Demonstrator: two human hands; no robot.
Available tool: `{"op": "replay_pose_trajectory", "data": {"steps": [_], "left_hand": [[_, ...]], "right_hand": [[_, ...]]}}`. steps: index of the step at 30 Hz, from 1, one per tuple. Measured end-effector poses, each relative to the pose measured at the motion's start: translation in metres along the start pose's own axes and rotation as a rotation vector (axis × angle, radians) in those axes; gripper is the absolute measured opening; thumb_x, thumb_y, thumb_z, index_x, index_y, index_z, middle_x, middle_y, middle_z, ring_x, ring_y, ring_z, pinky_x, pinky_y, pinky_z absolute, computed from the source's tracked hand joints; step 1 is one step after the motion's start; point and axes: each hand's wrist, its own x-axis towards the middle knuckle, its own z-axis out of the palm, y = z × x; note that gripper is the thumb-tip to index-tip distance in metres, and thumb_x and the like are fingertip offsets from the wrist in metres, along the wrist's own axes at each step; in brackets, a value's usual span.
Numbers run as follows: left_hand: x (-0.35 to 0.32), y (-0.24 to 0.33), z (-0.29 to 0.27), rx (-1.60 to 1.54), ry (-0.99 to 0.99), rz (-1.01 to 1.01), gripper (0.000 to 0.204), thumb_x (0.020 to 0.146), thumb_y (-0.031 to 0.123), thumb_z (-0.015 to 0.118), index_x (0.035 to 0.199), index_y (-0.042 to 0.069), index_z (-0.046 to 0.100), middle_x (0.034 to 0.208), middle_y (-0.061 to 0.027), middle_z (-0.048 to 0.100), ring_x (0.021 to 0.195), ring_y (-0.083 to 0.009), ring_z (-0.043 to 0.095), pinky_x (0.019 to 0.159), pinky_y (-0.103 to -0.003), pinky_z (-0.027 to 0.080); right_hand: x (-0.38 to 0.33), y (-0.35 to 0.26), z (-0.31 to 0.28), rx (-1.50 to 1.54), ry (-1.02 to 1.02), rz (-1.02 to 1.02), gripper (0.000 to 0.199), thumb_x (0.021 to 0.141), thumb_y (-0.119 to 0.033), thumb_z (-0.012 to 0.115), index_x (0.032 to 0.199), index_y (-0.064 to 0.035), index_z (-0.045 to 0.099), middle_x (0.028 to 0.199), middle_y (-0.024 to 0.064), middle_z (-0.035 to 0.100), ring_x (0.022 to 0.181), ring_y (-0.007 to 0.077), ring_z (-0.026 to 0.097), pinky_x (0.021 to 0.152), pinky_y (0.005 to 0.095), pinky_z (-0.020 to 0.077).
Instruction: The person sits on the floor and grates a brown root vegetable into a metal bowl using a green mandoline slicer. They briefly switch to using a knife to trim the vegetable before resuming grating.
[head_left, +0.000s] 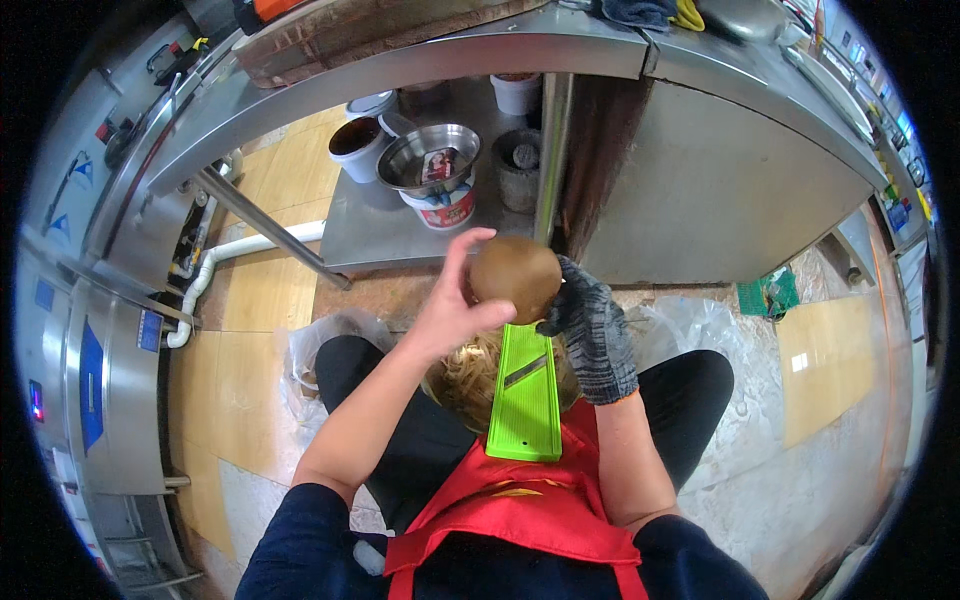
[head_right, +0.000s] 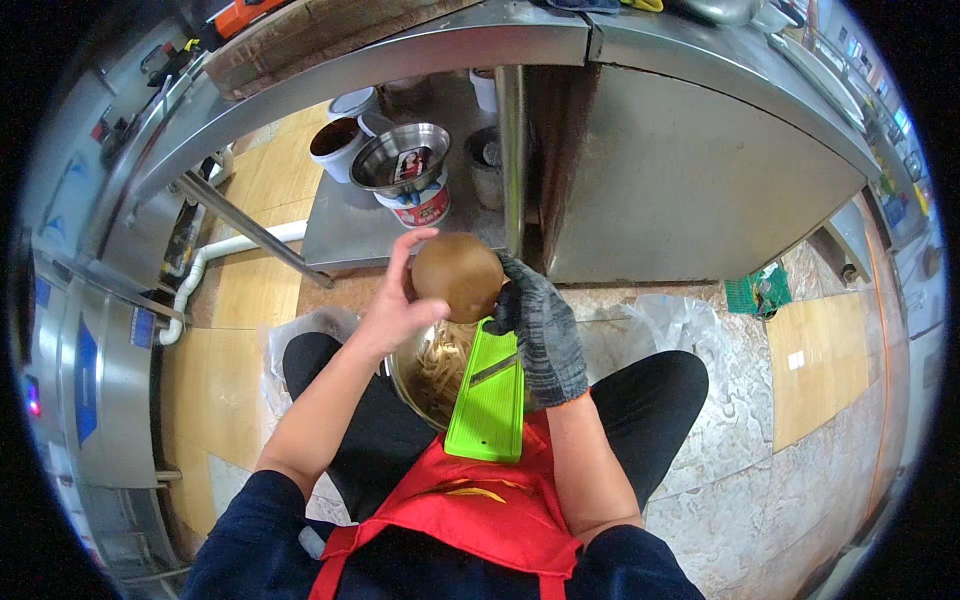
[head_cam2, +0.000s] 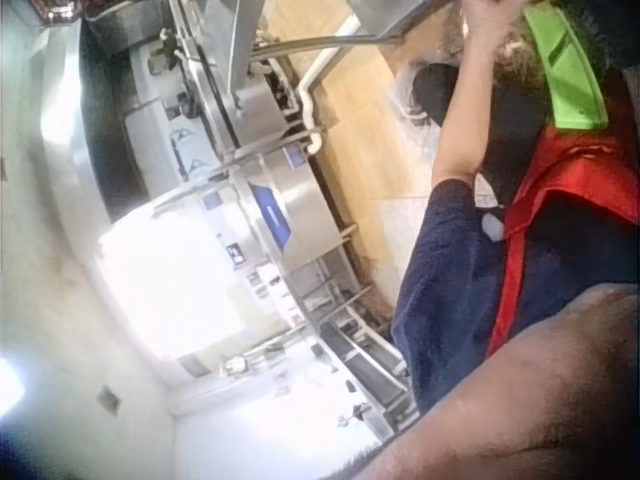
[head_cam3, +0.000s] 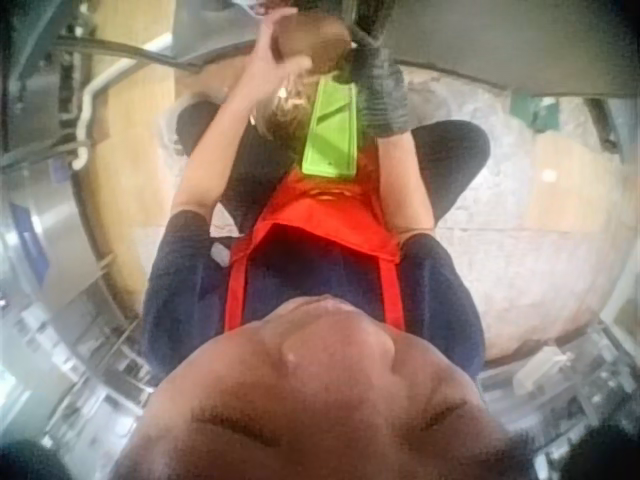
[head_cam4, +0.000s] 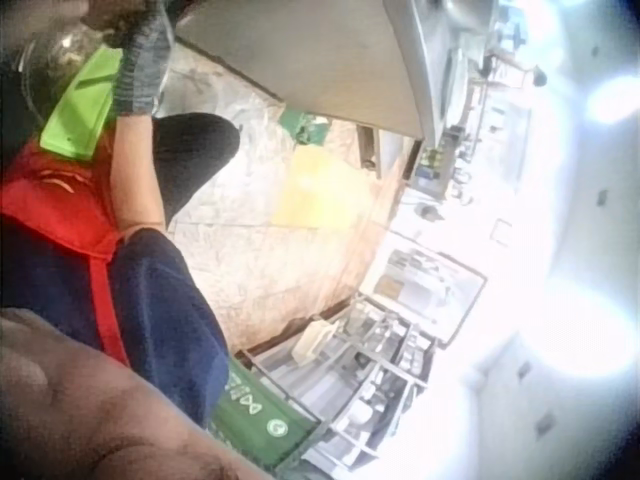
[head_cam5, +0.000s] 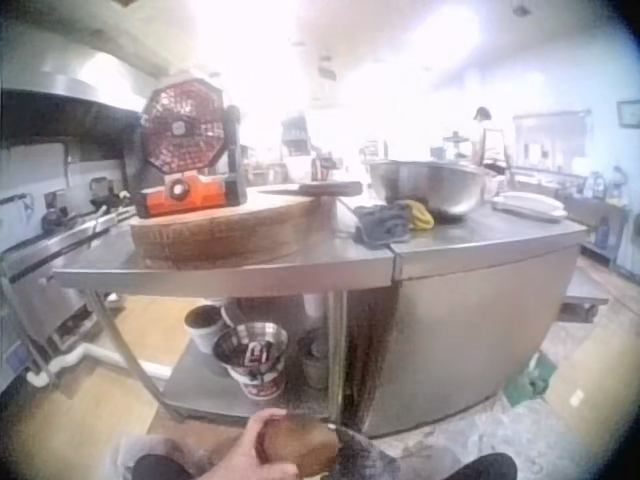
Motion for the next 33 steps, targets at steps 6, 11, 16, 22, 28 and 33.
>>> {"op": "replay_pose_trajectory", "data": {"steps": [6, 11, 16, 22, 28, 33], "left_hand": [[0.006, -0.017, 0.004, -0.664, 0.064, -0.406, 0.075, 0.086, 0.048, 0.063, 0.145, 0.015, 0.031, 0.142, -0.0149, 0.044, 0.127, -0.0367, 0.048, 0.097, -0.058, 0.047], [0.000, -0.028, -0.006, -0.821, 0.045, -0.445, 0.072, 0.088, 0.042, 0.063, 0.146, 0.018, 0.027, 0.145, -0.0140, 0.040, 0.128, -0.0359, 0.048, 0.100, -0.058, 0.045], [-0.005, -0.036, -0.012, -0.887, 0.084, -0.381, 0.076, 0.087, 0.031, 0.067, 0.148, 0.023, 0.022, 0.145, -0.0147, 0.037, 0.128, -0.0382, 0.046, 0.100, -0.063, 0.044], [-0.008, -0.021, -0.008, -1.013, 0.047, -0.194, 0.069, 0.087, 0.016, 0.066, 0.141, 0.026, 0.025, 0.144, -0.0103, 0.032, 0.132, -0.0404, 0.038, 0.097, -0.065, 0.045], [-0.011, -0.018, -0.021, -1.032, 0.120, -0.054, 0.067, 0.086, 0.009, 0.066, 0.138, 0.027, 0.028, 0.140, -0.0099, 0.037, 0.128, -0.0391, 0.042, 0.094, -0.062, 0.048], [-0.005, -0.015, -0.015, -0.593, 0.288, 0.167, 0.080, 0.076, -0.001, 0.075, 0.137, 0.019, 0.028, 0.132, -0.0106, 0.042, 0.123, -0.0240, 0.047, 0.103, -0.041, 0.043]], "right_hand": [[-0.011, -0.015, 0.014, -0.162, 0.106, -0.130, 0.045, 0.101, -0.034, 0.048, 0.132, -0.0018, 0.055, 0.109, 0.0054, 0.064, 0.092, 0.0119, 0.058, 0.083, 0.0281, 0.0483], [-0.011, -0.012, 0.023, -0.121, 0.090, -0.062, 0.041, 0.099, -0.025, 0.055, 0.133, -0.0029, 0.054, 0.128, 0.0082, 0.059, 0.115, 0.0157, 0.054, 0.098, 0.0300, 0.0431], [-0.008, -0.002, 0.027, -0.380, 0.114, -0.173, 0.043, 0.096, -0.026, 0.059, 0.132, -0.0035, 0.055, 0.127, 0.0121, 0.060, 0.116, 0.0193, 0.055, 0.101, 0.0332, 0.0423], [0.026, -0.091, 0.059, -0.920, 0.113, -0.748, 0.044, 0.081, -0.005, 0.070, 0.124, -0.0045, 0.059, 0.116, 0.0148, 0.060, 0.105, 0.0260, 0.059, 0.092, 0.0353, 0.0483], [0.071, -0.212, 0.122, -1.158, 0.213, -1.298, 0.035, 0.086, -0.004, 0.067, 0.121, -0.0048, 0.063, 0.117, 0.0087, 0.063, 0.104, 0.0169, 0.060, 0.093, 0.0309, 0.0485], [0.136, -0.288, 0.114, -1.533, 0.439, -1.199, 0.035, 0.093, -0.024, 0.062, 0.123, -0.0046, 0.062, 0.117, 0.0144, 0.065, 0.103, 0.0215, 0.064, 0.091, 0.0328, 0.0500]]}}
